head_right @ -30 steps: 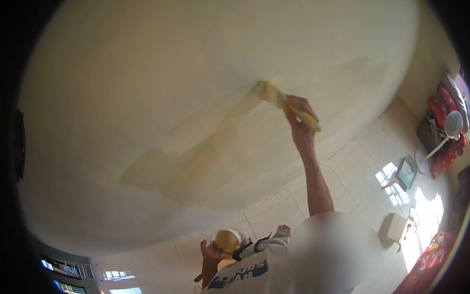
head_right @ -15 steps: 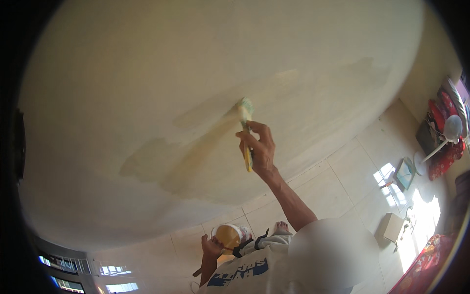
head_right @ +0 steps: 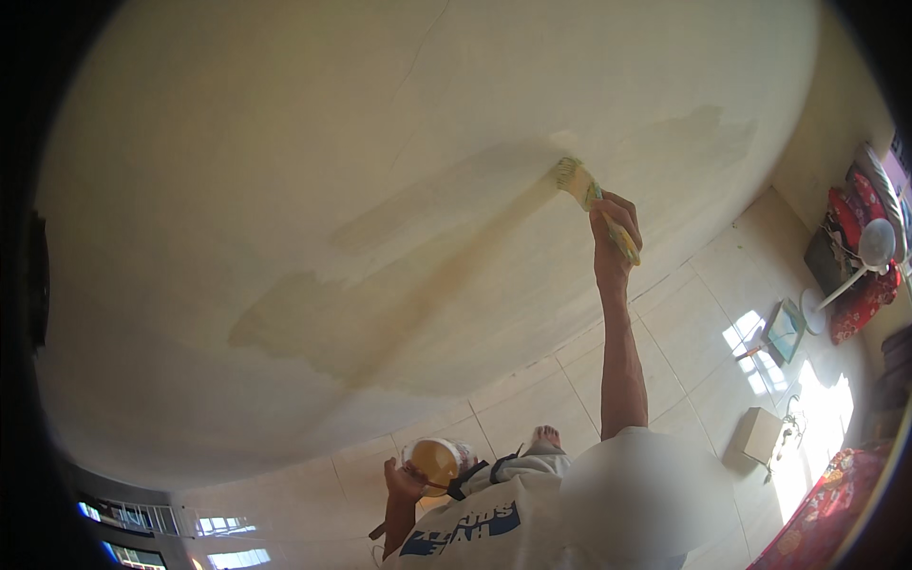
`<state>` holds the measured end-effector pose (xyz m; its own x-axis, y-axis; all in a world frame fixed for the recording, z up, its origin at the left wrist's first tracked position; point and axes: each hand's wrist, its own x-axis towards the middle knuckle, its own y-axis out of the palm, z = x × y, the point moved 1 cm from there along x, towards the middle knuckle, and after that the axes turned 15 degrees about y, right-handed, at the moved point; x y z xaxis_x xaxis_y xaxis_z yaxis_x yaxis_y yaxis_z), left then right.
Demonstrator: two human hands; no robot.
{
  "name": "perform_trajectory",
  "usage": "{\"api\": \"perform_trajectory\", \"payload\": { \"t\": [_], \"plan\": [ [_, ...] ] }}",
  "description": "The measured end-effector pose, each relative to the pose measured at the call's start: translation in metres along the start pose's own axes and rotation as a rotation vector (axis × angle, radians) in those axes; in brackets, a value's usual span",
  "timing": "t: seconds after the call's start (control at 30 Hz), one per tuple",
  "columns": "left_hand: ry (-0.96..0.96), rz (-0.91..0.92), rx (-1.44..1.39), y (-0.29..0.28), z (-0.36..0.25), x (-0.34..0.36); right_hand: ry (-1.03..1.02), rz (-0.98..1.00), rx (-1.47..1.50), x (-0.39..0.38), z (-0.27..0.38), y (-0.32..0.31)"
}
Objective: The person paints a ceiling using a paintbrush and a paint container. They repeatedly dip the brush into the container and apply paint in broad strokes across the ceiling surface.
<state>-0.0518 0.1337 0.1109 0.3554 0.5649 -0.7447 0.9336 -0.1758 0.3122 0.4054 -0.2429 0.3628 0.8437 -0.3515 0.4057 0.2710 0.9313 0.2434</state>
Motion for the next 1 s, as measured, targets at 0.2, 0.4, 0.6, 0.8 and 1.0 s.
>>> {"api": "perform_trajectory", "payload": {
  "t": [0.2, 0.4, 0.6, 0.8, 1.0],
  "plan": [
    [-0.005, 0.046, 0.020, -0.004, -0.004, -0.002, -0.161, 0.014, -0.199, -0.061, 0.010, 0.059],
    [-0.014, 0.068, 0.027, -0.013, -0.006, 0.002, -0.313, 0.270, -0.195, -0.135, 0.045, 0.116],
    [-0.004, 0.013, 0.036, 0.000, -0.010, -0.009, -0.051, 0.428, 0.059, -0.114, 0.062, 0.105],
    [-0.022, 0.082, -0.003, -0.012, -0.008, -0.011, 0.057, 0.081, 0.002, -0.061, 0.044, 0.064],
    [-0.008, 0.030, 0.018, -0.012, -0.006, -0.007, -0.276, -0.029, -0.190, -0.085, 0.079, 0.104]
  ]
}}
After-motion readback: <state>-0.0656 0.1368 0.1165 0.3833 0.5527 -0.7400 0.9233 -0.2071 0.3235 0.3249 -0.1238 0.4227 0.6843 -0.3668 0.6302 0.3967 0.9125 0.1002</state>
